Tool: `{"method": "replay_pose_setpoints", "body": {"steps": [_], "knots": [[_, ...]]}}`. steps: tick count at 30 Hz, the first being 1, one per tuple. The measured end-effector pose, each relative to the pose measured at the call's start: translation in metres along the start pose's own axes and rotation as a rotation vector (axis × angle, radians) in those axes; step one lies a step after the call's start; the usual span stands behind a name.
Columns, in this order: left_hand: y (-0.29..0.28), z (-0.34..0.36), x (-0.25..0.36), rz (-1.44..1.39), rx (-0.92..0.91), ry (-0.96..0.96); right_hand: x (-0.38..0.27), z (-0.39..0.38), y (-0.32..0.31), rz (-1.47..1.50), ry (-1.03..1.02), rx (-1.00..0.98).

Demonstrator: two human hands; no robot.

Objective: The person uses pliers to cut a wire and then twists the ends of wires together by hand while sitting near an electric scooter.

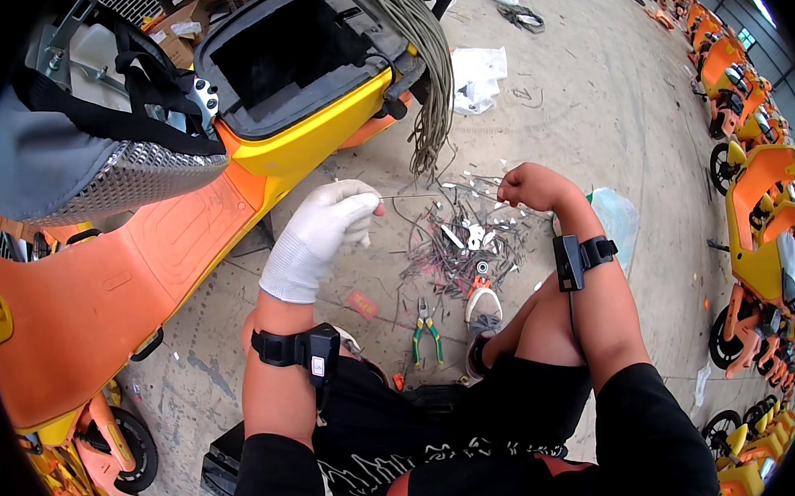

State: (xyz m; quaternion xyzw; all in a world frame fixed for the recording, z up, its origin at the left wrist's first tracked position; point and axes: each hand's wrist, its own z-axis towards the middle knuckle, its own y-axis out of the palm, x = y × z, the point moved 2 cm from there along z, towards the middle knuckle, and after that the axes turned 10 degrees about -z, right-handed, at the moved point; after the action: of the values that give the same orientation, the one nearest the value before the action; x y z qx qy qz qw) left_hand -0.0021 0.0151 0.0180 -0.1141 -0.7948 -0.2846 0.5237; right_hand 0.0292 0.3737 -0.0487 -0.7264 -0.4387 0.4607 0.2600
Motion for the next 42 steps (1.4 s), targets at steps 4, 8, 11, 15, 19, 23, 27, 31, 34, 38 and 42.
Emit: {"method": "replay_pose_setpoints", "body": {"steps": [4,8,11,15,19,23,27,31,34,38,42], "knots": [[-0.006,-0.003,0.006,-0.06,-0.041,0.033,0.009,0.002,0.0,-0.015,0.034,-0.006],[-0.01,-0.003,0.007,-0.121,-0.055,0.07,0.018,0.005,0.0,-0.037,0.082,-0.022],[-0.013,-0.002,0.007,-0.163,-0.097,0.115,0.022,0.006,0.0,-0.066,0.114,-0.042],[-0.018,0.0,0.011,-0.303,-0.172,0.22,0.032,0.008,0.0,-0.101,0.148,-0.06],[-0.021,-0.002,0.012,-0.424,-0.164,0.311,0.03,0.007,-0.002,-0.108,0.146,-0.064],[-0.02,-0.003,0.016,-0.549,-0.182,0.383,0.034,0.007,-0.002,-0.124,0.168,-0.068],[-0.023,-0.003,0.017,-0.648,-0.282,0.433,0.035,0.01,0.0,-0.127,0.171,-0.085],[-0.026,-0.003,0.017,-0.8,-0.272,0.459,0.036,0.013,0.001,-0.16,0.185,-0.104],[-0.031,-0.005,0.02,-0.893,-0.279,0.483,0.038,0.014,0.001,-0.212,0.206,-0.118],[-0.038,-0.007,0.024,-0.931,-0.304,0.544,0.04,0.016,0.002,-0.239,0.224,-0.131],[-0.041,-0.008,0.026,-0.971,-0.269,0.58,0.044,0.016,0.003,-0.216,0.232,-0.145]]}}
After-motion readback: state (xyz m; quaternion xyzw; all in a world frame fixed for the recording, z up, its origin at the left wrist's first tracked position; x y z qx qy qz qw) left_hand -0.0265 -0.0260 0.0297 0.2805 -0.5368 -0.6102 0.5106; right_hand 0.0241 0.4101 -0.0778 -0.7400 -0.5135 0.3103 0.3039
